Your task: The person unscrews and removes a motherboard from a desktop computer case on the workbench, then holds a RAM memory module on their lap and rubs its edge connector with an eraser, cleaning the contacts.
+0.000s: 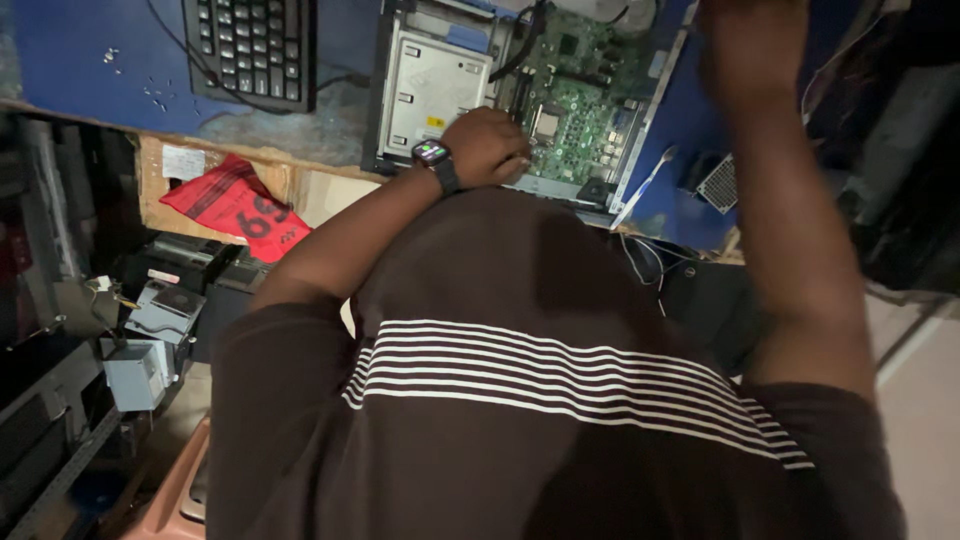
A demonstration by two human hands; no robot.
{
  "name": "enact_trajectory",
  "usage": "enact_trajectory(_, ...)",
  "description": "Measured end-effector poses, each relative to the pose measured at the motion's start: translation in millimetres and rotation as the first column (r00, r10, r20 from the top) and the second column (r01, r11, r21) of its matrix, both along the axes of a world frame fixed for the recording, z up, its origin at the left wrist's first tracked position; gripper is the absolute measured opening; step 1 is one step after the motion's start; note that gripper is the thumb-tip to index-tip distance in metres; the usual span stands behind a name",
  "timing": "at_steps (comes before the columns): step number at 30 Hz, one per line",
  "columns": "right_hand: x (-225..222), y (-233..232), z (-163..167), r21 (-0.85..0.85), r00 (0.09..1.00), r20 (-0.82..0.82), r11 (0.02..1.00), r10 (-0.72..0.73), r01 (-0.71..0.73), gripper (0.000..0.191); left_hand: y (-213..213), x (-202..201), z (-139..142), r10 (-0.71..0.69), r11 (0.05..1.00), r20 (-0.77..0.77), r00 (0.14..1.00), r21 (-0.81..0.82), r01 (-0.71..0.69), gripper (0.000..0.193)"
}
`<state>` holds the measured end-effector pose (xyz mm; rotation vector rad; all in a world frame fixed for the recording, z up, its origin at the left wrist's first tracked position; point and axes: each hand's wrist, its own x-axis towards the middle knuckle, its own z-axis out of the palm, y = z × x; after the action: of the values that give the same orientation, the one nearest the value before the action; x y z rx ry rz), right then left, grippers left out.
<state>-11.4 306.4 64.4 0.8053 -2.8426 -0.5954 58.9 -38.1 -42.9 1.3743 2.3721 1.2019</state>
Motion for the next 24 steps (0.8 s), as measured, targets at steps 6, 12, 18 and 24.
enact_trajectory(6,71,12,-11,-0.821,0.903,0.291,0.403,-0.316,0.406,0.017,64,-27,9,0.055,0.996,0.229,0.972,-0.088,-0.036,0.018)
enact_trajectory(12,134,-24,-84,-0.694,0.749,0.584,-0.671,-0.313,0.261,0.017,190,-79,-2,0.106,0.976,0.035,0.994,-0.195,-0.097,0.024)
enact_trajectory(18,137,-2,-98,-0.644,0.722,0.591,-0.749,-0.36,0.154,0.025,275,-105,-8,0.205,0.917,0.02,0.978,-0.354,-0.185,0.023)
enact_trajectory(24,130,29,-107,-0.653,0.716,0.599,-0.736,-0.358,0.177,0.021,318,-117,-17,0.286,0.926,0.046,0.957,-0.271,-0.264,0.019)
